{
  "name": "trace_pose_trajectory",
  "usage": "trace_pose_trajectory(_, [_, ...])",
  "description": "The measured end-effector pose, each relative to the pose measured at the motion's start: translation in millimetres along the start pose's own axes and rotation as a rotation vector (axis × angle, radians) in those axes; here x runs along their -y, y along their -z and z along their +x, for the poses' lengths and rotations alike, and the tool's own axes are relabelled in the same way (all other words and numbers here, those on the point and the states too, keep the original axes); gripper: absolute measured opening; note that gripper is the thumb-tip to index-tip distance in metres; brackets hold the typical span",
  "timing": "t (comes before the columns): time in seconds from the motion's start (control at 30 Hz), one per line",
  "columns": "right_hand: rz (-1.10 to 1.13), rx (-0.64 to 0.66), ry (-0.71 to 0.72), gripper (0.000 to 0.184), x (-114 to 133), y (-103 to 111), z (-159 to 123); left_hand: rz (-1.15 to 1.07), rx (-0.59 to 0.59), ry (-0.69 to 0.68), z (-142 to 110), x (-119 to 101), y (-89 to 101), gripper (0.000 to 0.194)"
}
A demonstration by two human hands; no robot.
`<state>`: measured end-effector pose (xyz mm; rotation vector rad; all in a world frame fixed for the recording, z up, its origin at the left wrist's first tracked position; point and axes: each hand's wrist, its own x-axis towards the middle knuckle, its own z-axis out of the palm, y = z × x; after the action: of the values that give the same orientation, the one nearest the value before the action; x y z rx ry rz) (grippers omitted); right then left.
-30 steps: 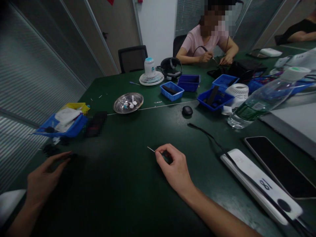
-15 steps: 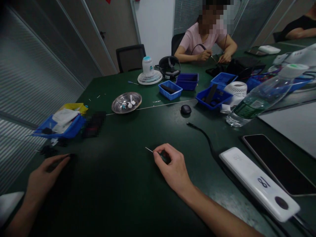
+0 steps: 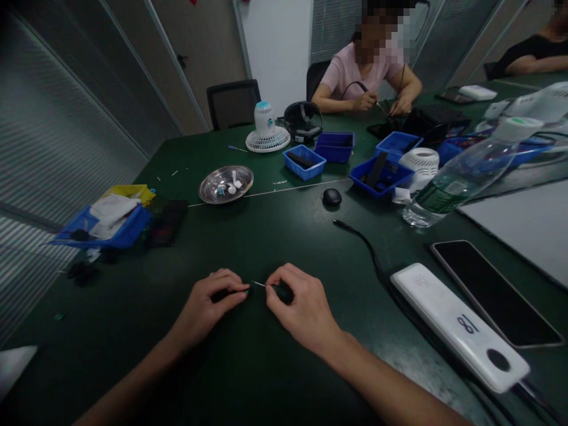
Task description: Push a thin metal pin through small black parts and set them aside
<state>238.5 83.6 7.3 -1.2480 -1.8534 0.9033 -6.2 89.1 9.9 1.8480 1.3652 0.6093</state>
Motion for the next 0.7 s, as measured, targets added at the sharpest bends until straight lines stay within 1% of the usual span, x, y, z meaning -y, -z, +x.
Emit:
trace_pose_trajectory(0.07, [-0.008,-0.011,0.006,0.007,0.3,-0.4,-0.2,-0.023,-0.002,-0.046,9.5,-7.7,-13.0,0.007])
trace_pose_trajectory(0.13, [-0.010,-0.026,-0.003,0.007,0.0,-0.6,-0.6,-0.043,-0.020,-0.060,12.0,-8.3,-17.4,0.007])
trace_pose_trajectory(0.27, [-0.049,-0.001,-0.001,0.006,-1.3,-1.6,-1.5,-0.044,-0.051,-0.059,7.0,-1.8,-13.6,0.019])
trace_pose_trajectory(0.47, [-0.117,0.026,0.012,0.006,1.2,-3.1,-2.4,-0.053,-0.035,-0.070,6.4,-3.3,-11.4,0.019])
trace_pose_trajectory(0.7, [-0.128,0.080,0.058,0.005,-0.1,-5.0,-4.5,-0.097,0.030,-0.152,8.6,-2.7,-11.2,0.016])
